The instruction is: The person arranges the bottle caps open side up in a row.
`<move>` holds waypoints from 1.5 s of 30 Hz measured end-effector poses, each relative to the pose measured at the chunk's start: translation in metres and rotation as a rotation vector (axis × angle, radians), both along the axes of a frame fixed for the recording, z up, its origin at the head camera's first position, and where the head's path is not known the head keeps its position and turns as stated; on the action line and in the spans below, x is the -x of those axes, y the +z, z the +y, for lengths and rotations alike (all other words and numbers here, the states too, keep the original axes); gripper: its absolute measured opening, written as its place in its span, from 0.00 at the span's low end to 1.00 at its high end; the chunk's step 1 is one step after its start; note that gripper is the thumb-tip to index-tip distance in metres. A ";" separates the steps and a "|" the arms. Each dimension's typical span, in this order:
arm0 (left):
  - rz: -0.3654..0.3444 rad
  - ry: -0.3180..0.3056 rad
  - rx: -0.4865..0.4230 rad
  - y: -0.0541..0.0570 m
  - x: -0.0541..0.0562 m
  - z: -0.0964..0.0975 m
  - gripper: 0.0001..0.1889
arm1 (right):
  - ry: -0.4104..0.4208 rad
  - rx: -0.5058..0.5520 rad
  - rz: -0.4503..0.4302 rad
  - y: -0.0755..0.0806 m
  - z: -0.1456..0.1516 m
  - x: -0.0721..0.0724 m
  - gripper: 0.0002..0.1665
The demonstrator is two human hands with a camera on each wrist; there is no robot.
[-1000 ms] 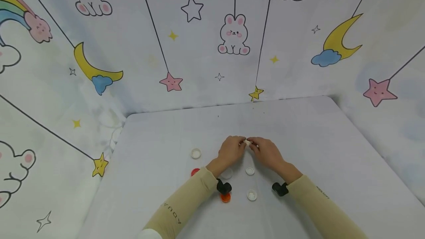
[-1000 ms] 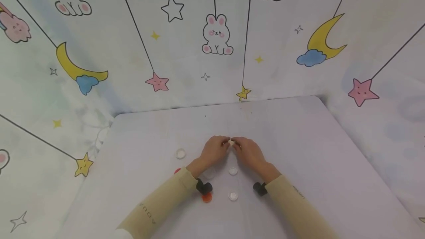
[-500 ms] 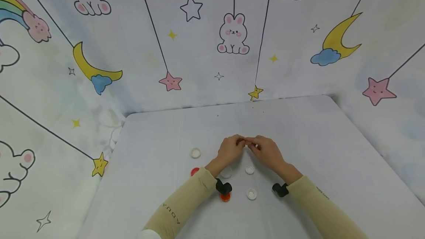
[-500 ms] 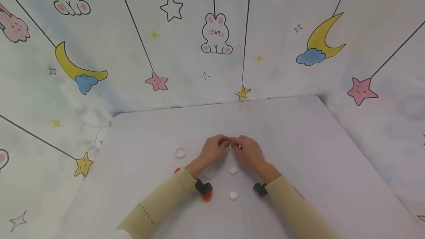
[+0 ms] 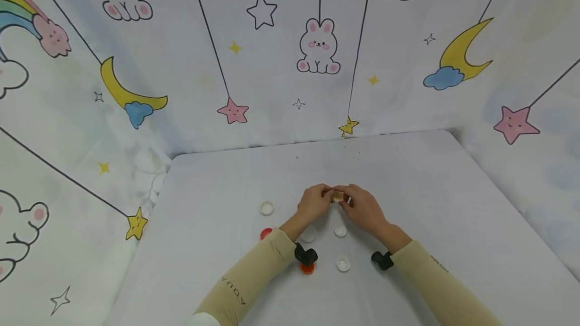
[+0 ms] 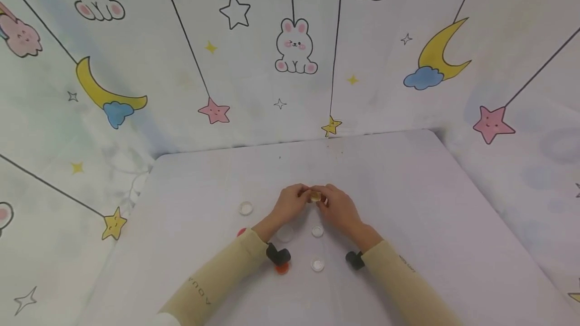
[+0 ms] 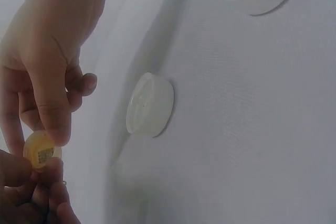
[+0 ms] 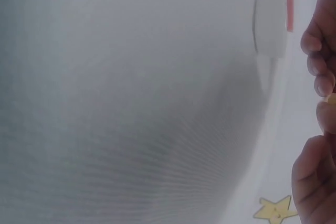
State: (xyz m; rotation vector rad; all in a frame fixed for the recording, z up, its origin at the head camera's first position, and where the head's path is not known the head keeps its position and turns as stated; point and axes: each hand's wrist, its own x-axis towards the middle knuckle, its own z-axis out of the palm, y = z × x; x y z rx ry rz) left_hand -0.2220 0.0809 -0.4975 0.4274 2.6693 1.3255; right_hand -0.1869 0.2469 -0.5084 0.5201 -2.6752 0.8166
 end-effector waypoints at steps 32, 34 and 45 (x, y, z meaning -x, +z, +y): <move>0.116 -0.045 0.062 -0.002 -0.003 -0.002 0.13 | -0.051 -0.053 -0.095 -0.005 0.002 0.000 0.24; 0.121 -0.055 0.073 -0.003 -0.002 -0.002 0.13 | -0.052 -0.048 -0.103 -0.005 0.002 0.000 0.25; 0.187 -0.107 0.168 -0.003 -0.001 -0.002 0.13 | -0.063 -0.038 -0.166 -0.007 0.002 0.001 0.22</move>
